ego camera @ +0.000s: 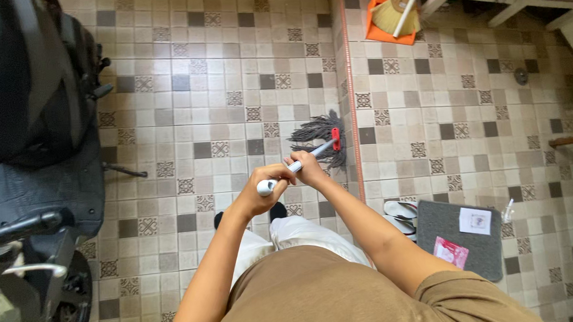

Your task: The person cleans the floor by first using a dry mop to sweep dust and debris in a tiled area near a motorcycle and bicycle, then dips the mop into a bucket of water to wet and wring it out by hand before continuing to mop the floor.

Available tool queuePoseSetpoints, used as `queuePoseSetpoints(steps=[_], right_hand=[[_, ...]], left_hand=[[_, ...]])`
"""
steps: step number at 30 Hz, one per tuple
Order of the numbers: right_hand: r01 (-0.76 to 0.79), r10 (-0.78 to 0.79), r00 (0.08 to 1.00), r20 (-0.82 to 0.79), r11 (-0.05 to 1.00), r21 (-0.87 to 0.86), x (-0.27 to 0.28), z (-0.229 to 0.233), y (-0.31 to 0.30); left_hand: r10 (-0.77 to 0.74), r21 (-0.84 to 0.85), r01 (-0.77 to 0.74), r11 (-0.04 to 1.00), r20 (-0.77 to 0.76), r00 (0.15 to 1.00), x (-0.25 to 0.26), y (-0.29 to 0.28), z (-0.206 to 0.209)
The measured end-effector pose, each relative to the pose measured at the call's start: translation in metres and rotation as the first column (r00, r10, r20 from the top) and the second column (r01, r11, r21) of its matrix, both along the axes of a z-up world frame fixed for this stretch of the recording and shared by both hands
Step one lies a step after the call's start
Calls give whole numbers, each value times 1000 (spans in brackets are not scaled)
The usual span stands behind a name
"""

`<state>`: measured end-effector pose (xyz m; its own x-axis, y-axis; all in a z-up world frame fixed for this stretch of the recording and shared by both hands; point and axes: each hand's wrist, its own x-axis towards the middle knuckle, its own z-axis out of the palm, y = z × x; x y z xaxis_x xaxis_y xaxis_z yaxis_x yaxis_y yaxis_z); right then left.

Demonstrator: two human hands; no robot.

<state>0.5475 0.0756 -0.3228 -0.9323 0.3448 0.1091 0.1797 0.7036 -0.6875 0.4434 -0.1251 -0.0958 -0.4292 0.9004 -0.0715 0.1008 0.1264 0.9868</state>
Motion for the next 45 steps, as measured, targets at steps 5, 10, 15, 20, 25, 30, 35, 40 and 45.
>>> queuePoseSetpoints(steps=[5,10,15,20,25,30,35,40,45], right_hand=[[16,-17,1000,-20,997,-80,-49,6,-58],[-74,59,996,-60,953,-294,-125,38,-137],[-399,316,908,-276,855,-332,-186,43,-212],[-244,277,952,-128,439,-865,-225,41,-263],[-161,115,983,-143,916,-369,-226,88,-260],[-342,253,933,-256,402,-849,-210,101,-230],[-325,255,945,-205,663,-674,-157,108,-191],[-225,215,974,-71,891,-395,-111,93,-130],[-145,149,989,23,981,-132,-62,54,-71]], left_hand=[[-9,-8,8,1000,-130,992,-46,-51,31],[75,-30,-85,996,-249,966,-91,-108,90],[112,-17,-127,992,-375,920,-112,-150,127],[-17,-110,-57,992,-575,818,-123,-137,98],[-146,-151,81,985,-490,860,-133,-121,81],[-189,-9,203,979,-406,894,-137,-124,115],[-266,219,334,917,-291,919,-127,-109,134],[-291,329,337,882,-182,939,-107,-81,104],[-237,316,232,920,-22,971,-74,-53,42]])
